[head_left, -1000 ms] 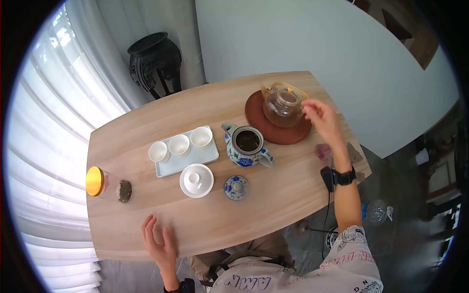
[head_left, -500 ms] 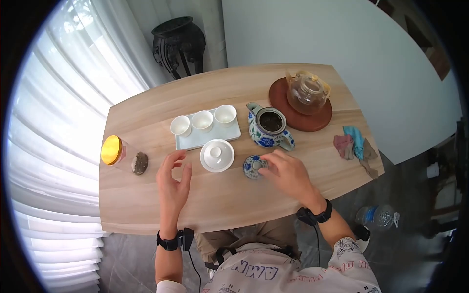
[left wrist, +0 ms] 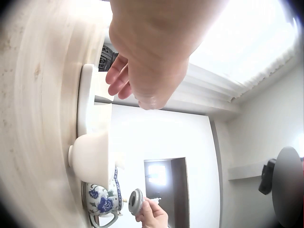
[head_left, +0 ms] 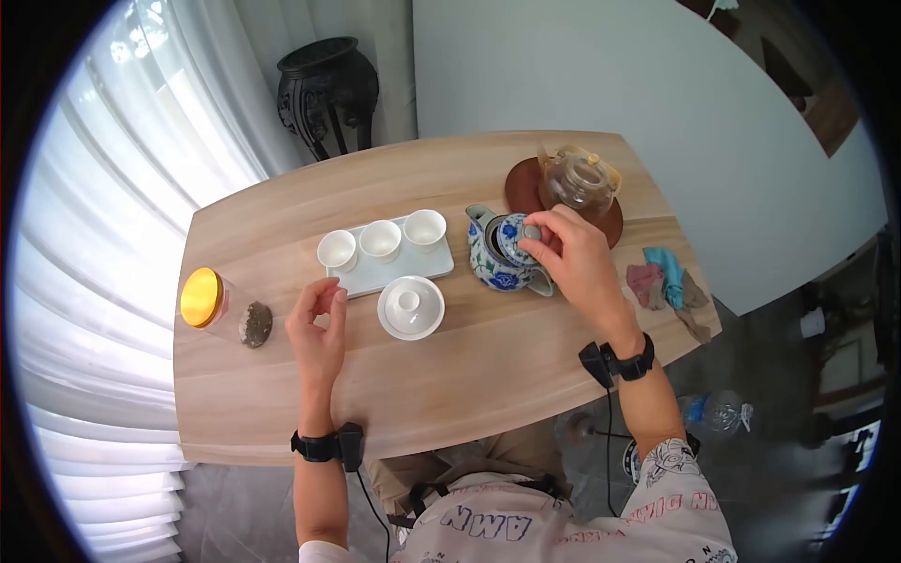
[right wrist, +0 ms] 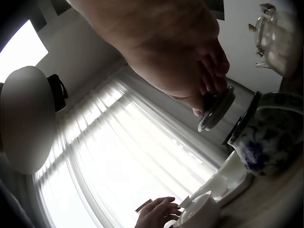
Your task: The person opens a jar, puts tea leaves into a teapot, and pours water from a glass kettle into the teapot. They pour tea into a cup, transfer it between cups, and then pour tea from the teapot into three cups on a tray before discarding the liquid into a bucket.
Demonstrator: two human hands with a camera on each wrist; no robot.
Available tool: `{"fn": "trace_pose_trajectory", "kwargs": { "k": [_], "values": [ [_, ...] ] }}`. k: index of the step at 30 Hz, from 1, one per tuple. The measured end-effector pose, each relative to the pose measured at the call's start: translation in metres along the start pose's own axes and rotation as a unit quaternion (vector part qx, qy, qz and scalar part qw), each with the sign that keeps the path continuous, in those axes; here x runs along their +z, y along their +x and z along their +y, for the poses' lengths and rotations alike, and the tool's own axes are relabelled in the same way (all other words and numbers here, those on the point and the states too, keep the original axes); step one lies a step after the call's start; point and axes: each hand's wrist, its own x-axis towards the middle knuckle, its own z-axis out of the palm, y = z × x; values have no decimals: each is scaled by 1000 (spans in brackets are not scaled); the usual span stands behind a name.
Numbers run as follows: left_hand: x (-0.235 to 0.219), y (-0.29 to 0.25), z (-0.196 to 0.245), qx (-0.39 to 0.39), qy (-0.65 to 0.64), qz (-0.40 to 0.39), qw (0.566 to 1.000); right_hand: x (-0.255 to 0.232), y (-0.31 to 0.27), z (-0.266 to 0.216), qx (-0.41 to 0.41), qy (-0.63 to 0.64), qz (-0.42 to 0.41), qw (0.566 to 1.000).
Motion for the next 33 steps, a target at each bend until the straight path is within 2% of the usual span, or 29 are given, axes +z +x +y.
{"fn": "trace_pose_trajectory", "kwargs": {
  "k": [3, 8, 15, 18, 21, 24, 25, 27, 30, 31, 33],
  "values": [
    [1, 1, -1, -4, -7, -8, 1000, 8, 17, 24, -23, -6, -19, 1000],
    [1, -1, 0, -14, -11, -19, 1000, 10, 22, 24, -11, -34, -82, 996],
    [2, -2, -1, -28, -32, -40, 998, 12, 24, 25, -11, -56, -101, 993],
    [4, -1, 1, -35, -42, -45, 998, 8, 23, 5, -21, -31, -43, 998],
    [5, 2, 12, -35, -23, -81, 996, 18, 24, -17, -43, 19, -64, 997],
    [7, 7, 27, -25, 3, -131, 991, 45, 26, -26, -122, 70, -107, 984],
    [8, 10, 30, -20, 11, -147, 989, 55, 24, -28, -126, 93, -130, 979],
    [11, 15, 29, -13, 17, -142, 990, 73, 20, -29, -136, 137, -172, 966],
    [15, 23, 23, -7, 9, -93, 996, 98, 10, -17, -166, 159, -141, 963],
    [16, 25, 19, -4, 4, -70, 998, 99, 8, -16, -142, 151, -162, 965],
    [15, 27, 2, -23, 52, -23, 998, 97, 6, -15, -147, 149, -111, 971]
  ]
}}
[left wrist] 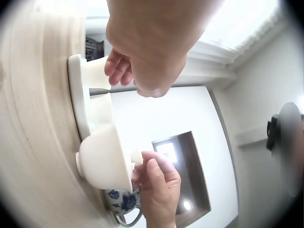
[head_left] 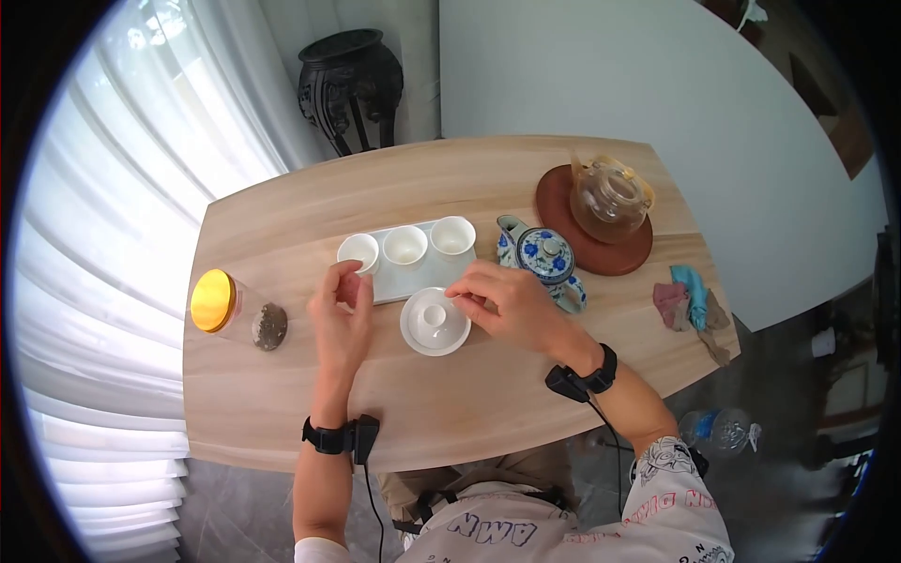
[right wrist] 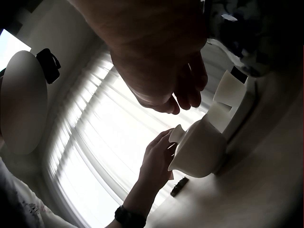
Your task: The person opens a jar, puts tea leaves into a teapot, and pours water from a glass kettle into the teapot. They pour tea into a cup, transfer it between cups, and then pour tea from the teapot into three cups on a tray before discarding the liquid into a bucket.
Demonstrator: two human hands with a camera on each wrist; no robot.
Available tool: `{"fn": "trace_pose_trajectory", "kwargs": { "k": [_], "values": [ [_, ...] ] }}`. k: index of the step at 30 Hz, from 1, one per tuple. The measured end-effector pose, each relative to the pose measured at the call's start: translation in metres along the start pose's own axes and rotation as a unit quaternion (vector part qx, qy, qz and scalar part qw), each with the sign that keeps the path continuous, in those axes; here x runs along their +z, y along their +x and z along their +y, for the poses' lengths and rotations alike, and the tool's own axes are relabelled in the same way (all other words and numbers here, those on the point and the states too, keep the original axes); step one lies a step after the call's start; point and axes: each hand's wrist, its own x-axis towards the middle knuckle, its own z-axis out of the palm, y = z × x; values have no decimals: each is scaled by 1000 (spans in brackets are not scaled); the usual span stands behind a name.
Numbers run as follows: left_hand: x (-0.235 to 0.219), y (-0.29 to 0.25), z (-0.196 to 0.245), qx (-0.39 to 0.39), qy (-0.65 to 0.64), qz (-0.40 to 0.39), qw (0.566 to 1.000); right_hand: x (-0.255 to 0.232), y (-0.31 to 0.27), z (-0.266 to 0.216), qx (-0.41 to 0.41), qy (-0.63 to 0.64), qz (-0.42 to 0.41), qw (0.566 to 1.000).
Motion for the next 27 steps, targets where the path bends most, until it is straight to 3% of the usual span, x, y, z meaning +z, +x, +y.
{"fn": "trace_pose_trajectory", "kwargs": {
  "k": [4, 7, 10, 16, 19, 22, 25, 27],
  "values": [
    [-5, 5, -21, -44, 101, 57, 992, -18, 5, -9, 43, -34, 32, 998],
    [-12, 5, -38, -95, 113, 11, 989, -19, 3, -7, 20, -76, 66, 995],
    [-13, 7, -41, -87, 124, -7, 988, -42, 8, -12, 54, -82, 138, 986],
    [-12, 7, -28, -92, 138, -27, 986, -60, 10, -5, 59, -72, 169, 981],
    [-6, 7, -30, 60, 204, 24, 977, -64, 11, -6, 71, -71, 166, 981],
    [-2, 9, -20, 6, 164, -13, 986, -61, 11, -7, 79, -76, 132, 985],
    [7, 7, -23, 110, 221, 21, 969, -49, 8, -9, 79, -82, 81, 990],
    [6, 5, -19, 138, 255, 12, 957, -40, 5, -7, 76, -77, 46, 993]
  ]
}}
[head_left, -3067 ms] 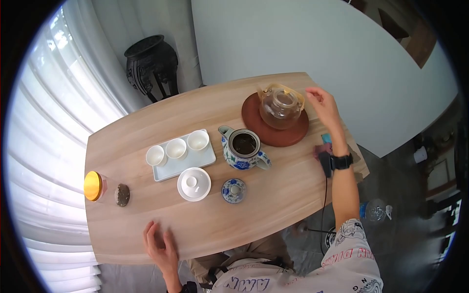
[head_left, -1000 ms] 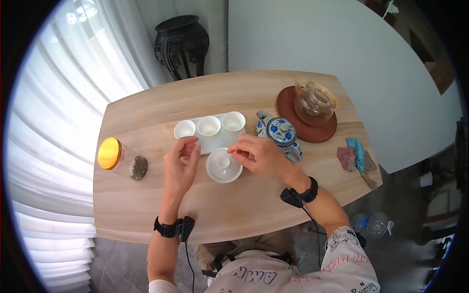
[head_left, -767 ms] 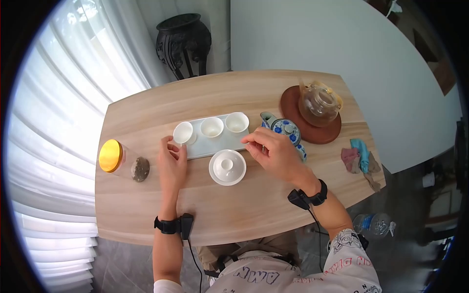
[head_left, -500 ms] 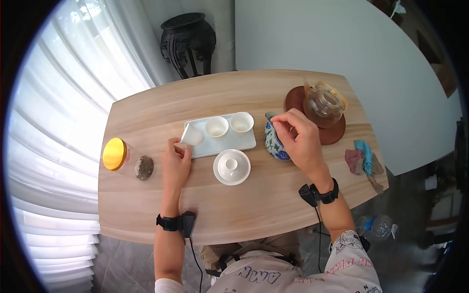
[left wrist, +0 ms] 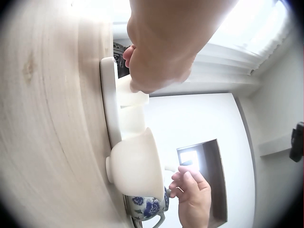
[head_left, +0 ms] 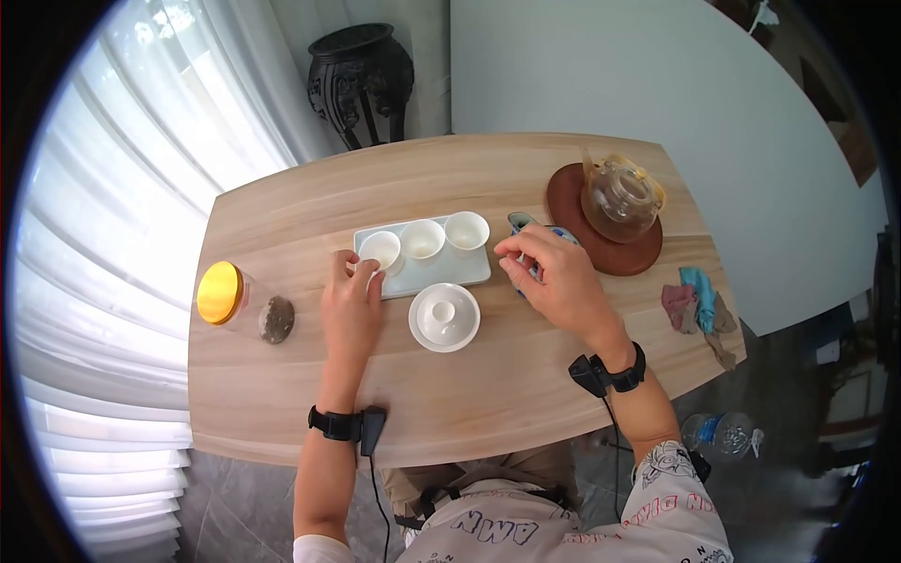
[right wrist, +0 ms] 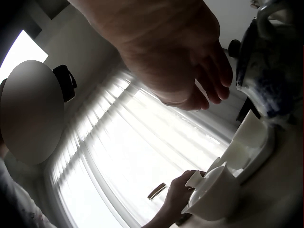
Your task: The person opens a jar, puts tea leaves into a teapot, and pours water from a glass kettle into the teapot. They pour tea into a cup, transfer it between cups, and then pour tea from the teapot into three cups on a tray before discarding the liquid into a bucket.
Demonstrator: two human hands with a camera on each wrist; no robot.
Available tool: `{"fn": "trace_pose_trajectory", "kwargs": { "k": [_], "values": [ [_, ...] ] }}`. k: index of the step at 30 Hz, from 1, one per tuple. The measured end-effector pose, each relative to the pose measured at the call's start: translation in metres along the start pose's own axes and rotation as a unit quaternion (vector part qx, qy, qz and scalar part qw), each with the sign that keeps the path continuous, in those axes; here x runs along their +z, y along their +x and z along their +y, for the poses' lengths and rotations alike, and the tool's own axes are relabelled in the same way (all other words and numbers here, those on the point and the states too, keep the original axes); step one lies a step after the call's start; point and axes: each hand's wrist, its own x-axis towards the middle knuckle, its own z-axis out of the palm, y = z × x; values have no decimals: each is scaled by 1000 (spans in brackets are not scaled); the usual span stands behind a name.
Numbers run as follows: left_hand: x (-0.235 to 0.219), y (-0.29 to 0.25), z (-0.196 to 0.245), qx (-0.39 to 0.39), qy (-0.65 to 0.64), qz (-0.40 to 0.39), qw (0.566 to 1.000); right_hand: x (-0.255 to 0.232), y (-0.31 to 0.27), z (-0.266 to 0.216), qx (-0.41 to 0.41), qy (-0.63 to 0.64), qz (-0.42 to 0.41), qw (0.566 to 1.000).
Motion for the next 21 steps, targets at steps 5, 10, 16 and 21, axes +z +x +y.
{"fn": "trace_pose_trajectory", "kwargs": {
  "k": [5, 10, 16, 21],
  "values": [
    [-2, -5, 4, 18, 25, -26, 999, 23, -8, -1, -3, 12, -78, 997],
    [-9, -1, 10, -21, -50, -31, 998, 42, -18, 15, -23, -56, -104, 993],
    [-16, -6, 0, -121, -8, -41, 992, 56, -23, 18, 17, -143, -158, 977],
    [-20, -11, -13, -186, -52, -150, 970, 60, -25, 17, 12, -127, -143, 982]
  ]
}}
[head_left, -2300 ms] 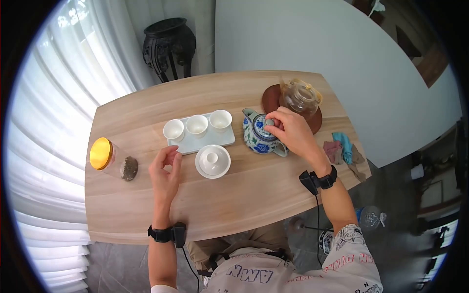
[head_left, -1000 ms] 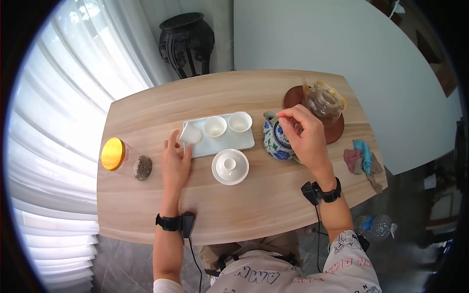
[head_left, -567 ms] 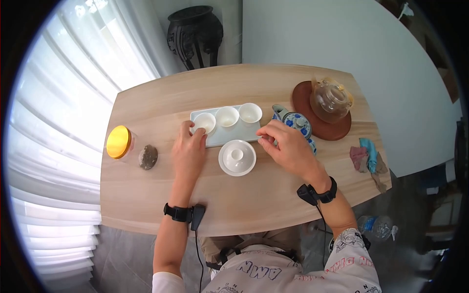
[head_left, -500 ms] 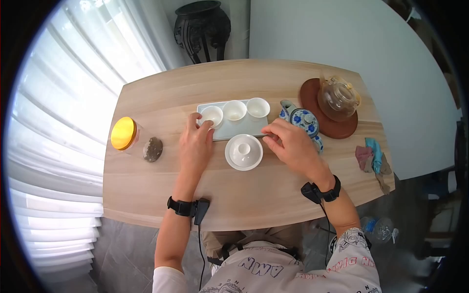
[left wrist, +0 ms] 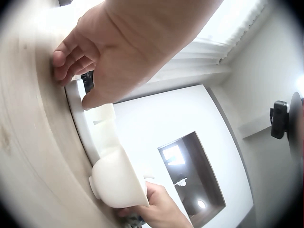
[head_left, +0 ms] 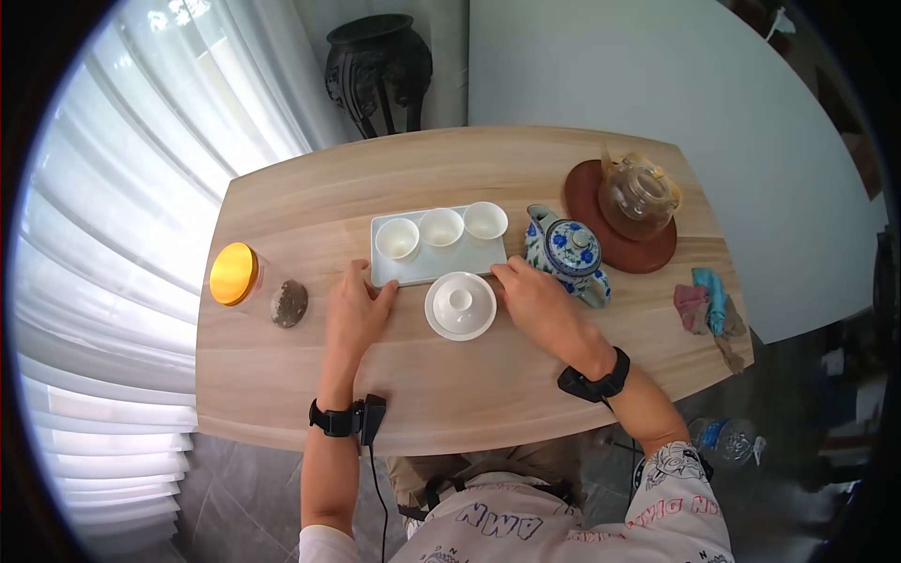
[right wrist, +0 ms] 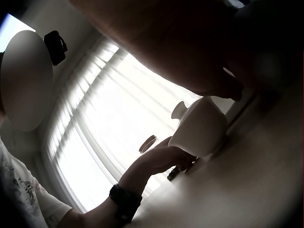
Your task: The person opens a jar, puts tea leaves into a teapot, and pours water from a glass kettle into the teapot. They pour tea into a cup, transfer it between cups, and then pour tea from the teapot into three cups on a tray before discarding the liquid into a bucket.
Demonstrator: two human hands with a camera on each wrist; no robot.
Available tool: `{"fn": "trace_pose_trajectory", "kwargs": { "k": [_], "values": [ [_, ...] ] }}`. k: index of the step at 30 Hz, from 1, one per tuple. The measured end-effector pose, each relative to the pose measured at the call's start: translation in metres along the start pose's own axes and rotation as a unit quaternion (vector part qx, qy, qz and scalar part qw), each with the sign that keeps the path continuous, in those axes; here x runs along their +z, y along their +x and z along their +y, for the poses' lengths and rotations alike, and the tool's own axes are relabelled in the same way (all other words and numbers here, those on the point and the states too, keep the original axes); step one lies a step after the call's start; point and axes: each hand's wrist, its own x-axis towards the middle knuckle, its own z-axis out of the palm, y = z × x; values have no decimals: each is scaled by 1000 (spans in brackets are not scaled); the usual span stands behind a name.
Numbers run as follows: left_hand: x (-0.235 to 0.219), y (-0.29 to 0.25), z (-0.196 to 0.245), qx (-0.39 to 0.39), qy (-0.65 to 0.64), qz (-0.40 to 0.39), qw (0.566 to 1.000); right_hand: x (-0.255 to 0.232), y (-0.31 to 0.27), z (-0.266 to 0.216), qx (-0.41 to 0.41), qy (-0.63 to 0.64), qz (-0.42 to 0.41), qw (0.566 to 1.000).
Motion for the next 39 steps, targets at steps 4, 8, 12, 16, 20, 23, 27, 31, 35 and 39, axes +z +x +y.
{"fn": "trace_pose_trajectory", "kwargs": {
  "k": [4, 8, 12, 16, 20, 23, 27, 31, 35, 39],
  "values": [
    [5, 13, -6, -43, -38, -16, 998, 1, 0, -1, 3, 7, 2, 1000],
    [12, 27, -23, -47, -106, -2, 993, 3, 2, -2, 1, 18, 9, 1000],
    [12, 35, -17, -32, -83, 8, 996, 6, 5, -2, 3, 11, 22, 1000],
    [22, 43, -16, -27, -62, 28, 997, 13, 15, 1, -11, 31, 30, 999],
    [34, 55, -16, -22, -69, 42, 996, 18, 19, 5, -13, 37, 42, 998],
    [35, 60, -17, -18, -60, 45, 997, 0, 12, -6, 0, 70, 47, 996],
    [14, 52, 7, -33, -8, 39, 999, -55, 21, -22, -12, 57, 74, 996],
    [9, 58, 19, 159, 14, 98, 982, -73, 73, 14, -59, -57, 78, 994],
    [22, 76, 33, 234, -10, 52, 971, -43, 113, 55, -72, -93, 16, 993],
    [29, 86, 30, 196, -25, 28, 980, -30, 129, 71, -94, -80, -34, 992]
  ]
}}
